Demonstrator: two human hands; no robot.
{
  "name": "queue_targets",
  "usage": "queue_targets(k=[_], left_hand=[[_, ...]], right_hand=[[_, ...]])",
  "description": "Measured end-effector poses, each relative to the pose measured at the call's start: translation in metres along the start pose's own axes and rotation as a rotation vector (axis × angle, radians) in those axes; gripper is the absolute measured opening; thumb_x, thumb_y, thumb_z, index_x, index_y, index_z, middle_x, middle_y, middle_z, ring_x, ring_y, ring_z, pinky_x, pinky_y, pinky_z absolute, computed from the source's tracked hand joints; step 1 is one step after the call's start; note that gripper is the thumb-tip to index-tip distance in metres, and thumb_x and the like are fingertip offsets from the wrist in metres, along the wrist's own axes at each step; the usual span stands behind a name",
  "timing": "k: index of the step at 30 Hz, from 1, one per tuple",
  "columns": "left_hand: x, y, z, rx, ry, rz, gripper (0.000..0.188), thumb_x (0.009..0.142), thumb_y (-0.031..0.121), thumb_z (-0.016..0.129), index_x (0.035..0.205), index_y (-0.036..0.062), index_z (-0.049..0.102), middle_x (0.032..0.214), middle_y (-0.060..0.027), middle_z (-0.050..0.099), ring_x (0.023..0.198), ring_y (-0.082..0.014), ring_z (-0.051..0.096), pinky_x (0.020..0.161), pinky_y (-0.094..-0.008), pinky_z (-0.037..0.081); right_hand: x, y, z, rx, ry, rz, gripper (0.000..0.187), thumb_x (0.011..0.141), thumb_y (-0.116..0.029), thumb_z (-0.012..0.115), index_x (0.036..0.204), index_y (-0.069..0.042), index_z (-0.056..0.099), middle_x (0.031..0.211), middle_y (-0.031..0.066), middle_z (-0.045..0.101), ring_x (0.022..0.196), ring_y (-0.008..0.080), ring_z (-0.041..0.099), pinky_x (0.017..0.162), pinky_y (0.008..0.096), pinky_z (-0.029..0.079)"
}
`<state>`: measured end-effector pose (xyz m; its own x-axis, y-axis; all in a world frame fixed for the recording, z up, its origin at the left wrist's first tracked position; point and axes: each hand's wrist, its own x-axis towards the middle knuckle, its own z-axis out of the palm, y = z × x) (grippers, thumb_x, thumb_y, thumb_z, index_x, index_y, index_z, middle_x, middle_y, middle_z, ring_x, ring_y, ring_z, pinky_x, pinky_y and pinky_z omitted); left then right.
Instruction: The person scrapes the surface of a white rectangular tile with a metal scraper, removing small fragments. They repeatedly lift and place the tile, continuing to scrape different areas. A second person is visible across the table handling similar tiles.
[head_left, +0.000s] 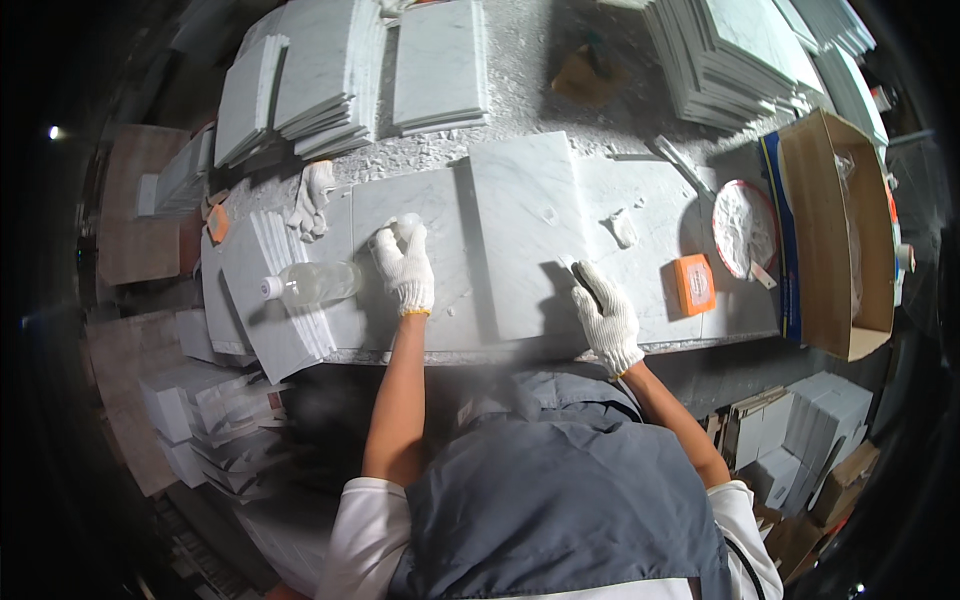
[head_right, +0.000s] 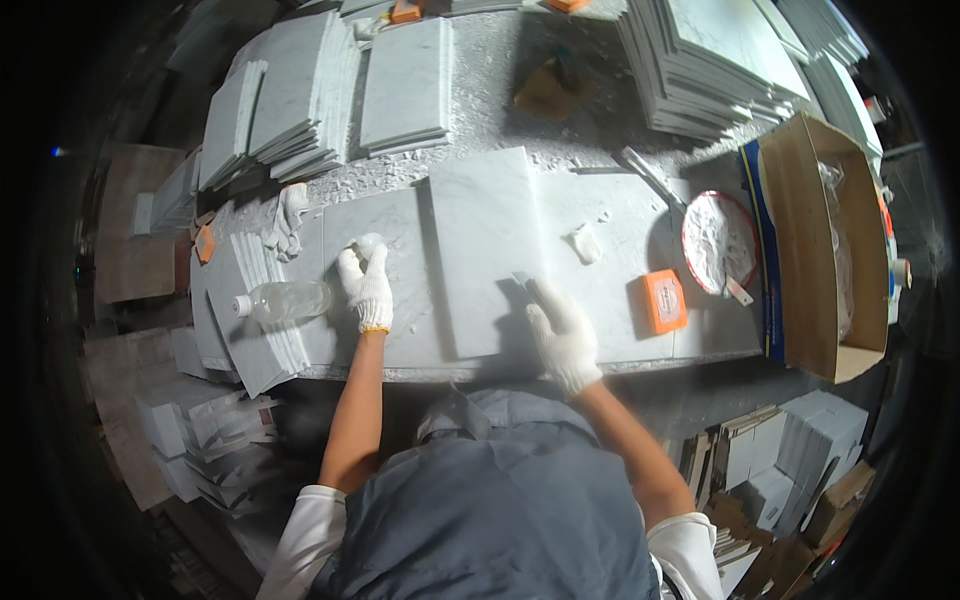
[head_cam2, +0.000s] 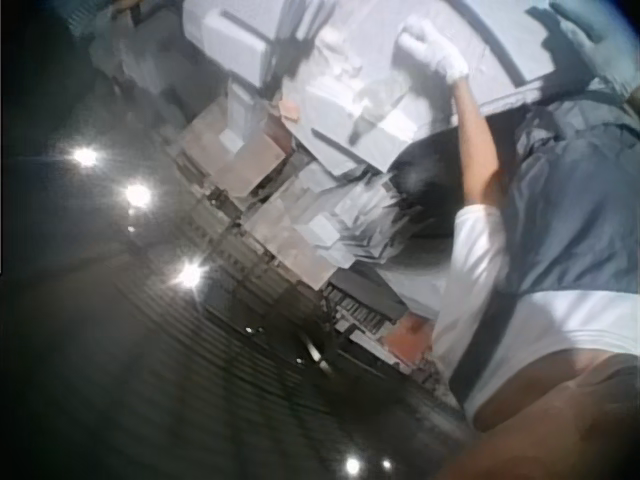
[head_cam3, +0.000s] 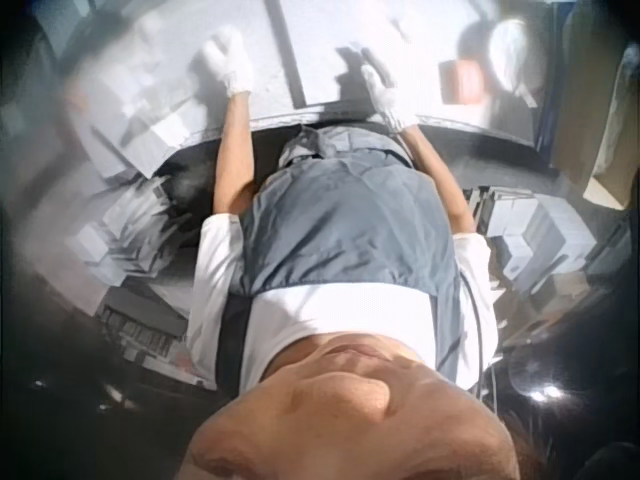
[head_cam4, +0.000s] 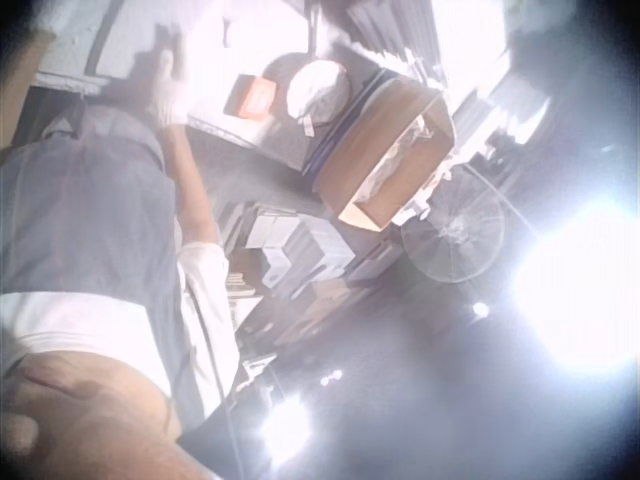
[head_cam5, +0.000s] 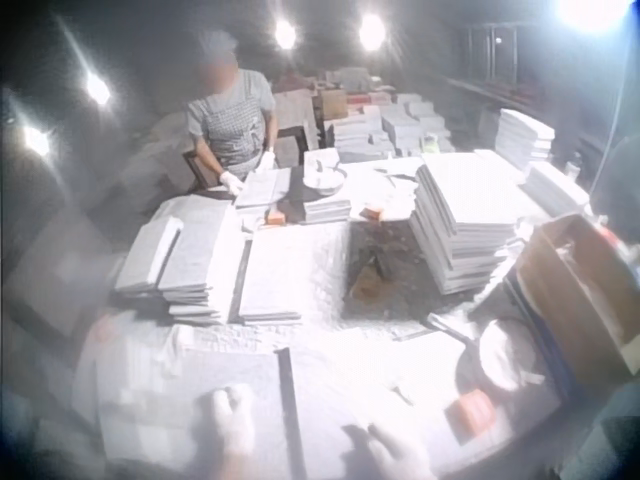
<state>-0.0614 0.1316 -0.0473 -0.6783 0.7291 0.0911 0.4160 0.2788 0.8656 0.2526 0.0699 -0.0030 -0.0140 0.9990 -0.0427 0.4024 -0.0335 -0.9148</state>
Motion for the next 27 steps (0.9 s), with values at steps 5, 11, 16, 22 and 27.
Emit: queue_targets(k=[5, 11, 16, 22, 27], left_hand=[[0.004, -0.027, -0.005, 0.169, -0.009, 0.033, 0.053, 0.084, 0.033, 0.08, 0.128, 0.0086, 0.061, 0.122, -0.0142, 0.062, 0.122, -0.0334, 0.055, 0.103, -0.0451, 0.045], [-0.027, 0.005, -0.02, 0.158, 0.072, 0.083, 0.066, 0.081, 0.026, 0.085, 0.136, 0.0042, 0.054, 0.131, -0.0152, 0.059, 0.125, -0.0326, 0.054, 0.105, -0.0442, 0.045], [-0.094, 0.053, -0.015, 0.11, -0.138, 0.574, 0.067, 0.079, 0.024, 0.087, 0.133, 0.0015, 0.055, 0.127, -0.0182, 0.063, 0.119, -0.0377, 0.06, 0.106, -0.048, 0.046], [-0.075, 0.087, 0.054, 0.292, -0.379, 0.859, 0.074, 0.076, 0.044, 0.084, 0.133, 0.004, 0.057, 0.135, -0.0157, 0.058, 0.131, -0.0368, 0.049, 0.117, -0.0484, 0.035], [-0.053, 0.101, 0.087, 0.523, -0.618, 0.79, 0.075, 0.077, 0.047, 0.08, 0.136, 0.0081, 0.057, 0.149, -0.0133, 0.048, 0.143, -0.0333, 0.038, 0.124, -0.0502, 0.024]], right_hand=[[0.001, -0.005, -0.002, 0.123, -0.122, 0.291, 0.042, 0.102, -0.015, 0.062, 0.141, -0.001, 0.059, 0.137, 0.0154, 0.067, 0.124, 0.0221, 0.065, 0.104, 0.0309, 0.049], [-0.005, -0.006, -0.014, 0.233, -0.111, 0.301, 0.044, 0.103, -0.015, 0.061, 0.144, 0.001, 0.055, 0.137, 0.0173, 0.066, 0.125, 0.0217, 0.064, 0.104, 0.0304, 0.048], [-0.021, 0.007, -0.027, 0.292, -0.015, 0.31, 0.044, 0.103, -0.014, 0.063, 0.144, 0.002, 0.056, 0.133, 0.0145, 0.068, 0.114, 0.0162, 0.065, 0.097, 0.0269, 0.05], [-0.029, 0.012, -0.032, 0.393, -0.005, 0.29, 0.047, 0.108, -0.018, 0.056, 0.149, 0.002, 0.049, 0.096, -0.0036, 0.058, 0.073, 0.0027, 0.048, 0.063, 0.0194, 0.044], [-0.034, -0.001, -0.045, 0.455, 0.045, 0.409, 0.047, 0.108, -0.02, 0.056, 0.149, 0.002, 0.051, 0.096, -0.0016, 0.06, 0.077, 0.0044, 0.051, 0.067, 0.0209, 0.046]])
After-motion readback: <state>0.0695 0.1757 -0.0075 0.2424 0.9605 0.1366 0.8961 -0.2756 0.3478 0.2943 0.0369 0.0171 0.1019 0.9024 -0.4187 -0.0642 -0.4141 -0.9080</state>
